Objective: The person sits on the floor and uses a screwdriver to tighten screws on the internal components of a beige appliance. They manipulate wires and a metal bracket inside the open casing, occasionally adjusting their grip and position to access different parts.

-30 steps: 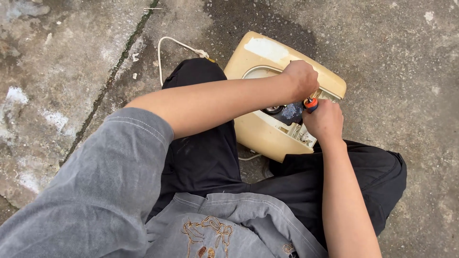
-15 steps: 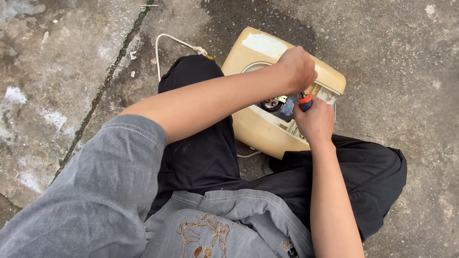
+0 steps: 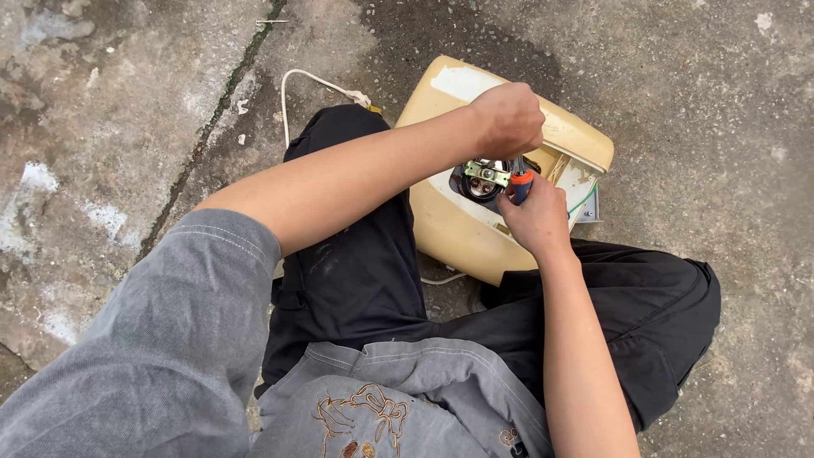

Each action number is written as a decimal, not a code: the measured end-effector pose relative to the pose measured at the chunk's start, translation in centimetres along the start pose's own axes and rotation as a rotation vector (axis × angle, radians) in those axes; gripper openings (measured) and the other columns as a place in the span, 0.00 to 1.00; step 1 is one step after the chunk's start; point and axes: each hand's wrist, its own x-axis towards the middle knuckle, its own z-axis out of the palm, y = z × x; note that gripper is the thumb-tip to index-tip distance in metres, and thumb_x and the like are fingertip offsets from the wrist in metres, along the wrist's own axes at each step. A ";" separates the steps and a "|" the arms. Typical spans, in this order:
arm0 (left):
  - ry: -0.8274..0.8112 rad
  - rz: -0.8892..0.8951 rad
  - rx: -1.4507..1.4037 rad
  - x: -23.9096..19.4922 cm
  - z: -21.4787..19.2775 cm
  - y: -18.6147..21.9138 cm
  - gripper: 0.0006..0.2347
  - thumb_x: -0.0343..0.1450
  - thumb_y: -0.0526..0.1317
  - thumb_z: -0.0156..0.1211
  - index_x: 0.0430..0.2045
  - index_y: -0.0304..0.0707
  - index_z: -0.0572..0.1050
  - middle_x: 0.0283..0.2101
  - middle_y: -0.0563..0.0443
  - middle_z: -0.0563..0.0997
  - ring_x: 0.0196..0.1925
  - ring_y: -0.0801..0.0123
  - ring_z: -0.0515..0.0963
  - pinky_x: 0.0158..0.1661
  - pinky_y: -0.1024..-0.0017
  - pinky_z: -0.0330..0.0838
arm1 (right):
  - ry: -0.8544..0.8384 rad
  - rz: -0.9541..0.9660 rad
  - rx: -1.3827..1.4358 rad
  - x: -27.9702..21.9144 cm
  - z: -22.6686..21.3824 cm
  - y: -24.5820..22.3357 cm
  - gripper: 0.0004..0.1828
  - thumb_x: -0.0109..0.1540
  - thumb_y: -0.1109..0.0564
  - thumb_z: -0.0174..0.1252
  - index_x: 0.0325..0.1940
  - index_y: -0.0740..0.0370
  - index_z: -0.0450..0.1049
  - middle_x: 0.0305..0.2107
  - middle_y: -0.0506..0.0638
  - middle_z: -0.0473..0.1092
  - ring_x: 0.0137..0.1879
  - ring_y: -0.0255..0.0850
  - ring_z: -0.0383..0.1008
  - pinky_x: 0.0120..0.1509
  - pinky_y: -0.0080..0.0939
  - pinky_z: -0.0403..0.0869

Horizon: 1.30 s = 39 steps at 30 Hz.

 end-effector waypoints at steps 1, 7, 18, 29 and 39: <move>-0.028 0.050 0.016 0.0 -0.2 -0.1 0.13 0.74 0.40 0.53 0.18 0.51 0.81 0.27 0.51 0.86 0.23 0.65 0.80 0.27 0.67 0.72 | -0.030 0.045 0.011 -0.2 0.1 -0.4 0.07 0.56 0.57 0.63 0.31 0.62 0.75 0.25 0.55 0.75 0.31 0.51 0.74 0.41 0.49 0.73; -0.028 0.223 0.233 -0.2 -0.9 0.7 0.13 0.73 0.40 0.48 0.26 0.57 0.83 0.27 0.65 0.85 0.37 0.71 0.85 0.34 0.65 0.77 | 0.026 0.312 0.319 -1.5 4.2 -0.2 0.09 0.54 0.53 0.65 0.25 0.52 0.72 0.13 0.47 0.70 0.25 0.39 0.76 0.37 0.37 0.72; 0.152 0.550 0.430 0.6 -0.8 0.7 0.13 0.75 0.43 0.46 0.28 0.63 0.82 0.30 0.69 0.85 0.44 0.78 0.80 0.47 0.68 0.60 | 0.175 0.470 0.798 -2.8 9.3 -4.2 0.13 0.57 0.56 0.65 0.23 0.55 0.68 0.11 0.51 0.69 0.21 0.38 0.75 0.32 0.31 0.71; -0.203 -0.248 -0.212 6.6 3.6 5.1 0.11 0.72 0.39 0.49 0.38 0.48 0.83 0.36 0.55 0.84 0.43 0.57 0.83 0.34 0.49 0.75 | -0.133 0.255 -0.274 2.4 -2.2 4.4 0.06 0.54 0.53 0.63 0.28 0.57 0.77 0.21 0.60 0.72 0.35 0.61 0.80 0.44 0.55 0.75; -0.123 -0.132 0.033 5.8 -1.0 3.2 0.12 0.72 0.39 0.49 0.34 0.49 0.84 0.32 0.56 0.85 0.38 0.56 0.85 0.30 0.53 0.76 | -0.051 0.181 0.101 0.8 -2.5 1.5 0.11 0.54 0.55 0.62 0.20 0.52 0.68 0.12 0.51 0.65 0.23 0.46 0.69 0.34 0.42 0.69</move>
